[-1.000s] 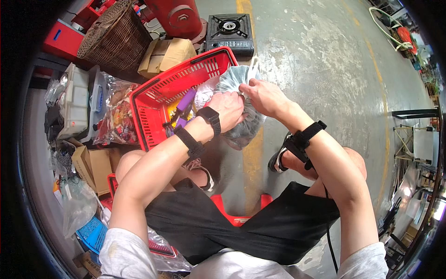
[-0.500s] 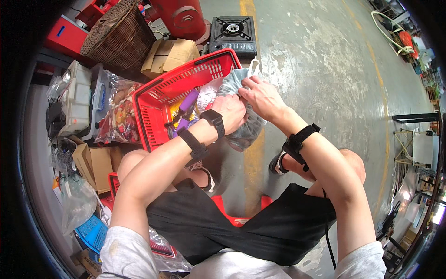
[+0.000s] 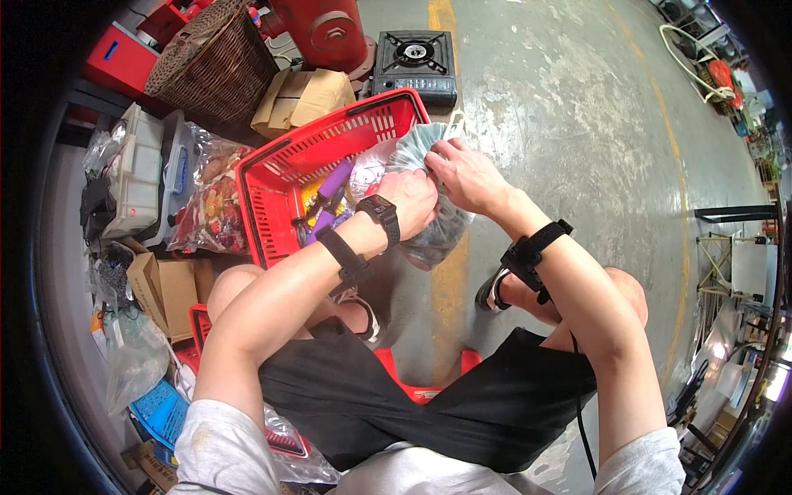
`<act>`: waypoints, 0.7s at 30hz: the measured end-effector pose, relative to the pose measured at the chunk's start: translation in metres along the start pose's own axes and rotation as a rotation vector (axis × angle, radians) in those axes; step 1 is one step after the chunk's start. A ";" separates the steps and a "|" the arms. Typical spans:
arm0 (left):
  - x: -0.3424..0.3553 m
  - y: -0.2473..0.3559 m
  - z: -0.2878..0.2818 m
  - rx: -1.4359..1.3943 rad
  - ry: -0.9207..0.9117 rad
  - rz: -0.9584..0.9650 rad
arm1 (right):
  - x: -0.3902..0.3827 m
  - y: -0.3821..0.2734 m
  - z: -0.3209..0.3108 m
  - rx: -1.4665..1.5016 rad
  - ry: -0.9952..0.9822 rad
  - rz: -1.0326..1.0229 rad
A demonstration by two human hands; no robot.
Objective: Sorting green metal components from a pile on the floor into a plastic bag while seated on a stool.
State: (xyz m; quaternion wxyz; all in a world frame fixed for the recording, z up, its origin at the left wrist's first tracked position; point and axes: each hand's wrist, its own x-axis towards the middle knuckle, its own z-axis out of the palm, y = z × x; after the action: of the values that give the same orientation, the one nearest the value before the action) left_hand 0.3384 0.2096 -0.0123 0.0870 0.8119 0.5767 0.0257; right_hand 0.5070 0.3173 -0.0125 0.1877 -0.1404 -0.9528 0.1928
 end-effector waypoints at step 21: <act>0.004 -0.017 0.024 -0.513 -0.065 -0.225 | 0.003 0.001 -0.005 -0.082 -0.139 0.070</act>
State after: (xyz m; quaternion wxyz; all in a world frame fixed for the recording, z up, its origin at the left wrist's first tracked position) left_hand 0.3273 0.2163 -0.0391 0.3103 0.6947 0.6348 0.1348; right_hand 0.5066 0.3211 -0.0074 0.1085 -0.1676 -0.9651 0.1696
